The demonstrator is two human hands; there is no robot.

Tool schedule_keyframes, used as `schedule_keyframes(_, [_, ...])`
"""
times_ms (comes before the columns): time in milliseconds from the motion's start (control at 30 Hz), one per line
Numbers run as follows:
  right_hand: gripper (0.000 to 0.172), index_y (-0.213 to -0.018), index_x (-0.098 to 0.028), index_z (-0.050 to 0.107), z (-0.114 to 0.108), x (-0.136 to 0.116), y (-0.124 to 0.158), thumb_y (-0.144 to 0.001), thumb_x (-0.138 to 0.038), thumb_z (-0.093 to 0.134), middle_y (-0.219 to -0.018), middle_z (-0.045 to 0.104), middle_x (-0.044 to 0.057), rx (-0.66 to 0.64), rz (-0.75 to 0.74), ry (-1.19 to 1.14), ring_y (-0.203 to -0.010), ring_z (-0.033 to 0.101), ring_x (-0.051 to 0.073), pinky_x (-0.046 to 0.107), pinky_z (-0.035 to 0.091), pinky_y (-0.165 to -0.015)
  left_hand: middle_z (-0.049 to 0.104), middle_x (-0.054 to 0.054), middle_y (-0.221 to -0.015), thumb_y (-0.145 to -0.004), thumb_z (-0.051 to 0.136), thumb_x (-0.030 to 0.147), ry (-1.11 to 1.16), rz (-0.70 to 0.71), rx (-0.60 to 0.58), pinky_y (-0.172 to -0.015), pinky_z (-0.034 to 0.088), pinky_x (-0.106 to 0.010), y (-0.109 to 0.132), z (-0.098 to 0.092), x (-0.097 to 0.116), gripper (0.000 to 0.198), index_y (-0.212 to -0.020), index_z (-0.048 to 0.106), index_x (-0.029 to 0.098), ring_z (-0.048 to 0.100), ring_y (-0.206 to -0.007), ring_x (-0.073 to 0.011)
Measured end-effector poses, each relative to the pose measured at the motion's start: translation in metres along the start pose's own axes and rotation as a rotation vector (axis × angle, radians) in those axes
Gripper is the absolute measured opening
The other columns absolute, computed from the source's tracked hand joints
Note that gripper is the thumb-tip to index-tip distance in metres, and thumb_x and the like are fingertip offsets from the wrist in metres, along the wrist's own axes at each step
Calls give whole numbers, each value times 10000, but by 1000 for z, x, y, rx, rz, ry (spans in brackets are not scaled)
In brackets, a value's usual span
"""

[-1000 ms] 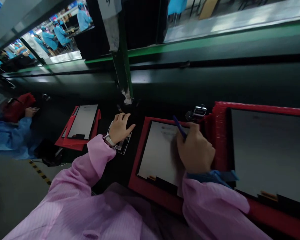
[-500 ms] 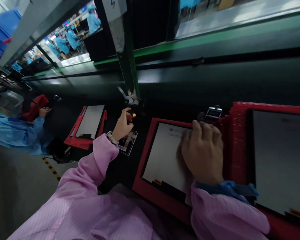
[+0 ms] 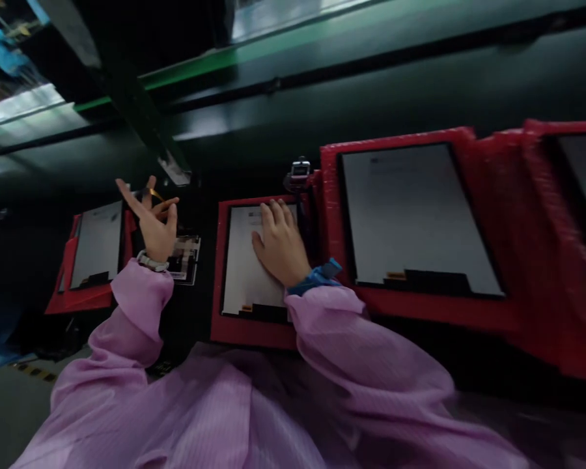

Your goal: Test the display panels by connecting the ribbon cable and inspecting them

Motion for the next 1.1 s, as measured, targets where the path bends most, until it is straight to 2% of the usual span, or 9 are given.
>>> schedule_keyframes(67, [573,-1442,-56,444,-1,6,-1,-913,-272,479,-1512,421,240,6,64,5,-1461,333,374,611,313,-1189,305,-72,-1626,-1007,466,498,-62,73,8,-977,569,-403,0,1,10,936,-1517,-298,320,655,-1117,-186])
schedule_keyframes(133, [588,-1442,-41,441,-2,9,-1,-903,-270,494,-1521,403,251,-2,115,12,-1463,326,382,602,310,-1193,429,-114,-1546,-1005,462,519,-113,132,46,-1054,526,-419,0,-1,18,957,-1521,-302,265,643,-1151,-200])
schedule_keyframes(233, [611,-1451,-20,428,-2,12,-1,-904,-282,509,-1520,393,264,-23,159,18,-1466,314,393,589,308,-1196,570,-143,-1375,-1007,420,547,-97,145,108,-988,563,-393,-1,-4,21,960,-1506,-337,233,683,-1046,-192])
schedule_keyframes(400, [616,-1455,-11,424,0,14,0,-913,-288,518,-1520,377,265,-46,170,30,-1471,293,404,587,295,-1203,382,-163,-1537,-999,355,613,-122,107,205,-839,616,-353,-3,-13,18,930,-1465,-400,336,702,-883,-149])
schedule_keyframes(533, [567,-1431,-82,454,-1,15,1,-910,-298,514,-1500,410,222,5,140,10,-1452,316,403,615,318,-1175,171,-149,-1646,-961,329,712,-254,143,288,-934,575,-402,-1,-23,20,951,-1483,-370,335,613,-1215,-244])
schedule_keyframes(600, [545,-1411,-102,469,-1,15,1,-902,-292,518,-1496,416,214,26,128,6,-1443,325,402,632,328,-1160,130,-150,-1656,-947,376,709,-290,184,285,-1025,520,-443,1,-25,22,919,-1565,-173,309,490,-1369,-291])
schedule_keyframes(833, [487,-1367,-139,506,-11,7,-1,-898,-272,501,-1444,455,188,51,100,-24,-1378,390,364,599,344,-1161,382,-130,-1560,-987,401,483,-391,335,-14,-1173,372,-467,3,4,29,536,-1477,381,268,390,-1451,-283])
schedule_keyframes(1000, [440,-1329,-148,531,-31,-21,-2,-907,-271,510,-1375,526,159,121,-50,-210,-1303,458,296,507,396,-1139,423,-81,-1544,-962,470,375,-494,420,-286,-1219,265,-558,13,42,32,416,-1351,576,273,375,-1446,-317])
schedule_keyframes(1100, [440,-1330,-168,504,-29,-29,-1,-915,-312,526,-1271,590,132,44,-61,-518,-1135,579,229,416,509,-989,445,-47,-1534,-941,534,313,-556,475,-359,-1230,179,-626,20,57,32,353,-1281,625,313,346,-1457,-317])
Point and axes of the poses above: each hand's wrist, its own y-axis away from the middle knuckle, its own z-axis out of the palm, x = y × z, the point moved 10 cm from there along -y, towards the middle knuckle
